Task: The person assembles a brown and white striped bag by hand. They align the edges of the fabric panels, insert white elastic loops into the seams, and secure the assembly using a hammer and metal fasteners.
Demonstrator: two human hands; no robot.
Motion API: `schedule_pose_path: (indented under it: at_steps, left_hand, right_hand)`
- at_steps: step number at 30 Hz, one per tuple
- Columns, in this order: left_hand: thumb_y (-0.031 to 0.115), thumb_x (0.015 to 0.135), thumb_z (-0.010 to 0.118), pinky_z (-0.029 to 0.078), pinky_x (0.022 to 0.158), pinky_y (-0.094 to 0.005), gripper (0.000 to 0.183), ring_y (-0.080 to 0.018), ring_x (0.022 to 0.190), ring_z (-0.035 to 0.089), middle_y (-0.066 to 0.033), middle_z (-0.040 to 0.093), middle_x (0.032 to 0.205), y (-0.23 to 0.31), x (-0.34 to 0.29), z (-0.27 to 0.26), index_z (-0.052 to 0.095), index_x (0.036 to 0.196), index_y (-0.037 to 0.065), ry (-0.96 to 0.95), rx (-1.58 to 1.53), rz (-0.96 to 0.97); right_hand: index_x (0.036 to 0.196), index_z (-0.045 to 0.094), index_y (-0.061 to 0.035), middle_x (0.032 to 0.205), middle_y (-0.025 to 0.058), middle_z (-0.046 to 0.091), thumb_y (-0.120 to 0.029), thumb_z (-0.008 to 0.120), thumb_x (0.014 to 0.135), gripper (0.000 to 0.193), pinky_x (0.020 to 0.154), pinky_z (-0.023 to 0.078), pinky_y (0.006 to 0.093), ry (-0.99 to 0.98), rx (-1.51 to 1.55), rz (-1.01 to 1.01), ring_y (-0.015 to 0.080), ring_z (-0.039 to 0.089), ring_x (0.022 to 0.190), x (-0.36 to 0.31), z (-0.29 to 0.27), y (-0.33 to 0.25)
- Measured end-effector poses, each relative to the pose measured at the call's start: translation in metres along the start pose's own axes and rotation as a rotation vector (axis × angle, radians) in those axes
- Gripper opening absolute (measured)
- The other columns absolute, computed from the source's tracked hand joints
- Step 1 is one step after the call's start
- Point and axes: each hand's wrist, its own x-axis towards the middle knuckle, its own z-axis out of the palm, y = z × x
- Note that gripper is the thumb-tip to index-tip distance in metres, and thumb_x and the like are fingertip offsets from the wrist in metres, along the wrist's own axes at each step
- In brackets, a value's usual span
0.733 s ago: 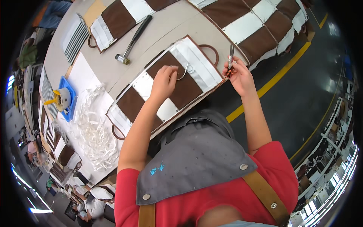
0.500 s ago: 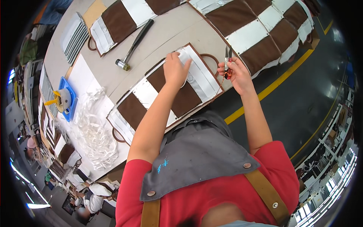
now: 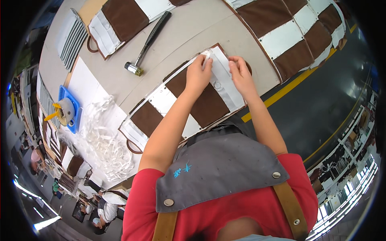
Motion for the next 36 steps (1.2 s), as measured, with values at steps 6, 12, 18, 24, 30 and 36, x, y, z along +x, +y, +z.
schedule_pose_path:
  at_steps: [6, 12, 18, 24, 30, 36]
  left_hand:
    - [0.024, 0.088, 0.060, 0.047, 0.067, -0.0355, 0.025, -0.0281, 0.073, 0.059, -0.0137, 0.062, 0.082, -0.020, -0.005, -0.013, 0.062, 0.093, 0.000, 0.056, 0.027, 0.066]
    - [0.022, 0.088, 0.061, 0.045, 0.064, -0.0364, 0.024, -0.0281, 0.073, 0.056, -0.0136, 0.058, 0.085, -0.025, -0.005, -0.012, 0.061, 0.092, -0.002, 0.078, 0.002, 0.209]
    - [0.023, 0.089, 0.061, 0.045, 0.064, -0.0354, 0.025, -0.0271, 0.072, 0.056, -0.0137, 0.059, 0.086, -0.024, -0.004, -0.014, 0.061, 0.092, -0.002, 0.063, -0.035, 0.146]
    - [0.022, 0.089, 0.060, 0.045, 0.067, -0.0349, 0.024, -0.0266, 0.074, 0.056, -0.0135, 0.059, 0.087, -0.017, -0.002, -0.018, 0.061, 0.093, -0.002, 0.067, -0.037, 0.053]
    - [0.021, 0.090, 0.061, 0.044, 0.066, -0.0301, 0.023, -0.0188, 0.072, 0.054, -0.0101, 0.059, 0.084, -0.030, -0.005, -0.016, 0.060, 0.092, -0.002, 0.080, 0.029, 0.229]
    - [0.018, 0.089, 0.062, 0.044, 0.066, -0.0311, 0.020, -0.0225, 0.072, 0.054, -0.0112, 0.057, 0.083, -0.028, -0.005, -0.018, 0.059, 0.090, -0.001, 0.053, 0.056, 0.266]
  right_hand:
    - [0.108, 0.051, -0.0020, 0.086, 0.0141, 0.061, -0.023, 0.060, 0.088, 0.031, 0.062, 0.047, 0.0321, 0.082, -0.316, -0.150, 0.0228, 0.059, 0.068, 0.001, 0.026, 0.002]
    - [0.106, 0.050, -0.0031, 0.086, 0.0161, 0.064, -0.023, 0.059, 0.087, 0.029, 0.062, 0.049, 0.0385, 0.112, -0.376, -0.170, 0.0303, 0.064, 0.070, 0.008, 0.040, -0.005]
    - [0.107, 0.049, -0.0044, 0.086, 0.0166, 0.064, -0.024, 0.058, 0.088, 0.029, 0.062, 0.050, 0.0404, 0.085, -0.454, -0.155, 0.0315, 0.065, 0.071, 0.008, 0.044, -0.003]
    - [0.107, 0.048, -0.0039, 0.087, 0.0161, 0.065, -0.026, 0.057, 0.090, 0.030, 0.062, 0.050, 0.0409, 0.099, -0.482, -0.196, 0.0322, 0.065, 0.073, 0.003, 0.040, -0.001]
    - [0.106, 0.047, -0.0036, 0.085, 0.0162, 0.064, -0.025, 0.056, 0.090, 0.028, 0.060, 0.049, 0.0411, 0.086, -0.484, -0.196, 0.0323, 0.065, 0.072, 0.013, 0.051, -0.002]
    - [0.105, 0.047, -0.0025, 0.078, 0.0182, 0.064, -0.024, 0.055, 0.090, 0.028, 0.058, 0.049, 0.0420, 0.122, -0.461, -0.242, 0.0333, 0.064, 0.068, 0.019, 0.057, -0.002]
